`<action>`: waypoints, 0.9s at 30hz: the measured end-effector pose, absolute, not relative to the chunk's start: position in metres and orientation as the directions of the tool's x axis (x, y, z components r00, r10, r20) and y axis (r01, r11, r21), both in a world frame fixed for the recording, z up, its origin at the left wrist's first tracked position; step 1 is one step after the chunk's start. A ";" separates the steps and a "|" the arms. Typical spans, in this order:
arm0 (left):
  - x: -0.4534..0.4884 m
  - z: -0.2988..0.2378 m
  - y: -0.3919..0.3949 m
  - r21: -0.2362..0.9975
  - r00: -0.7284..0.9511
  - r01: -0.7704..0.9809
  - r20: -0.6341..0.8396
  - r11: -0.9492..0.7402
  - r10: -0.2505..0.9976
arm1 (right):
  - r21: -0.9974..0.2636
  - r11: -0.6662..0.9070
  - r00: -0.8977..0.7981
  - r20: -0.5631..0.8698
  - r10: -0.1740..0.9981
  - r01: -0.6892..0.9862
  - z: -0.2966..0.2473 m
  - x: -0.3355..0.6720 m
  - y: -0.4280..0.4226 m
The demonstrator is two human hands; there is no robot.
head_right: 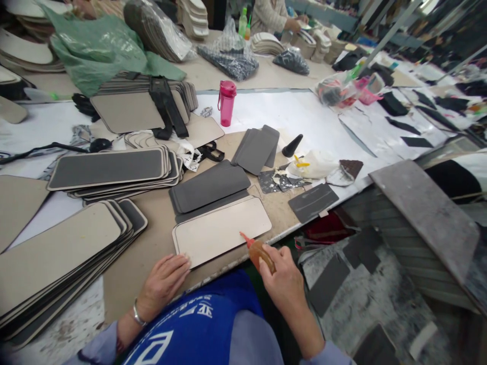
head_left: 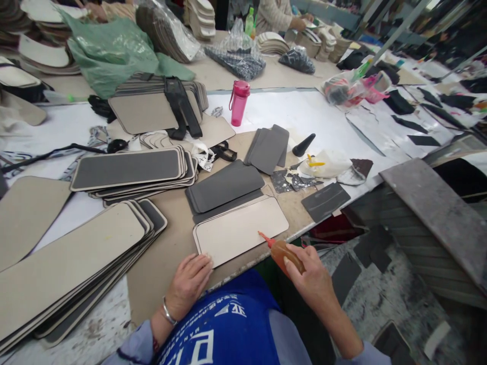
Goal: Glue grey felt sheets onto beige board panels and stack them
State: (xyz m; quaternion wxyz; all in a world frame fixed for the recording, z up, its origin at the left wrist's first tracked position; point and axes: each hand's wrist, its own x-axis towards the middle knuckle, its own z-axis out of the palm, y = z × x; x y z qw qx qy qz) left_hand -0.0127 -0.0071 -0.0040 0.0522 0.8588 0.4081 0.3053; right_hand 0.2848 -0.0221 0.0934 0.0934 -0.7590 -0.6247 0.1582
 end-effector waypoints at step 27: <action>-0.006 -0.009 -0.016 0.439 0.365 0.707 0.446 -0.555 0.817 | -0.573 0.027 -0.102 -0.098 0.990 0.819 0.082 0.207 -0.033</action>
